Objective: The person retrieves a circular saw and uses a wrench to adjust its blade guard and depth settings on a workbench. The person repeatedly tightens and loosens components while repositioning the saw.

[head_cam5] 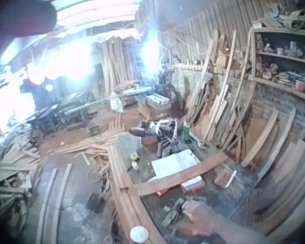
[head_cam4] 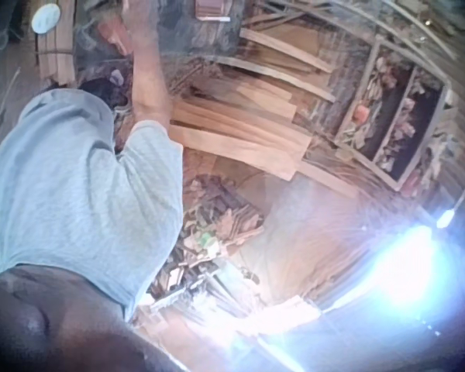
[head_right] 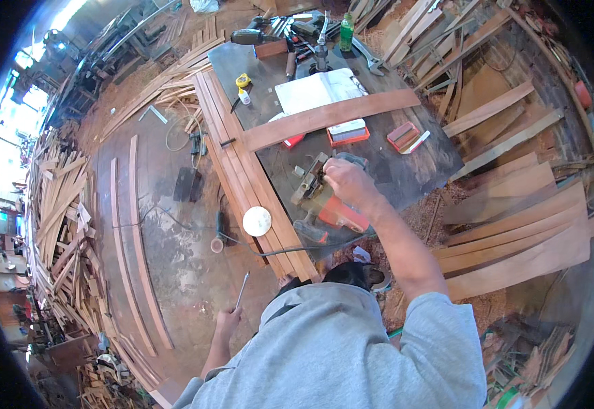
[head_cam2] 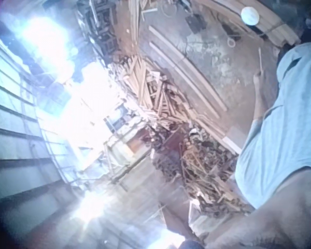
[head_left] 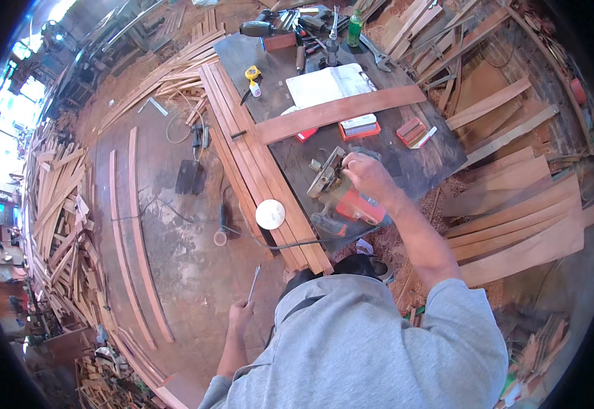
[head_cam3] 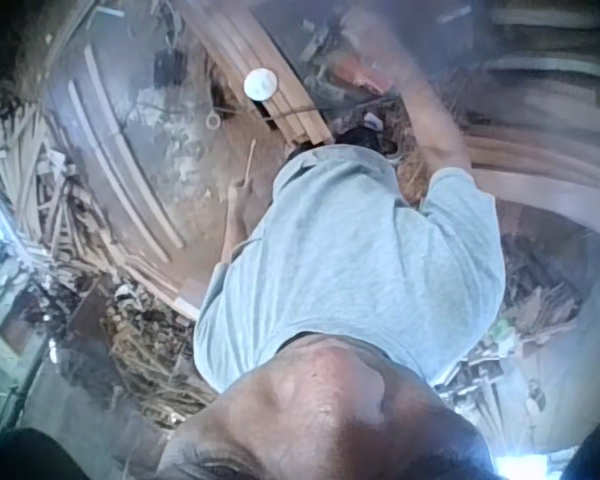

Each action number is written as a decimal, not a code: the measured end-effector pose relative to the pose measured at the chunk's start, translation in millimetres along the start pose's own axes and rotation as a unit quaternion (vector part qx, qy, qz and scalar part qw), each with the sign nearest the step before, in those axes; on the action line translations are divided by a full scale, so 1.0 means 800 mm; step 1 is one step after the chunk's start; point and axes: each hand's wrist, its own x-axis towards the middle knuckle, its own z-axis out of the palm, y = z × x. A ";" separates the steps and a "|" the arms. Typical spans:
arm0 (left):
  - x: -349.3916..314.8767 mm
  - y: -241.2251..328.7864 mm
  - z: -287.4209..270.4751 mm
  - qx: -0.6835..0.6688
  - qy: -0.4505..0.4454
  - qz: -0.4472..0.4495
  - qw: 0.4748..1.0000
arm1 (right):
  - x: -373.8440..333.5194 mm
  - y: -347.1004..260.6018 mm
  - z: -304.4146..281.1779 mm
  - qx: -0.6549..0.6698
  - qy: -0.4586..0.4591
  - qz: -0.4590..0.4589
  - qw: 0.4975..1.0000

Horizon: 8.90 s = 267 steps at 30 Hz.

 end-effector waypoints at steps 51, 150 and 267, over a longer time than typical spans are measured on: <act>-0.073 0.141 0.022 -0.126 -0.057 0.097 0.986 | 0.038 0.088 -0.004 0.036 -0.240 0.331 0.912; -0.093 0.383 0.046 0.140 0.046 0.397 0.906 | 0.057 0.071 -0.007 -0.028 -0.226 0.401 0.887; -0.108 0.603 0.109 0.119 0.214 0.641 0.727 | -0.106 0.010 0.040 -0.002 0.215 -0.018 0.976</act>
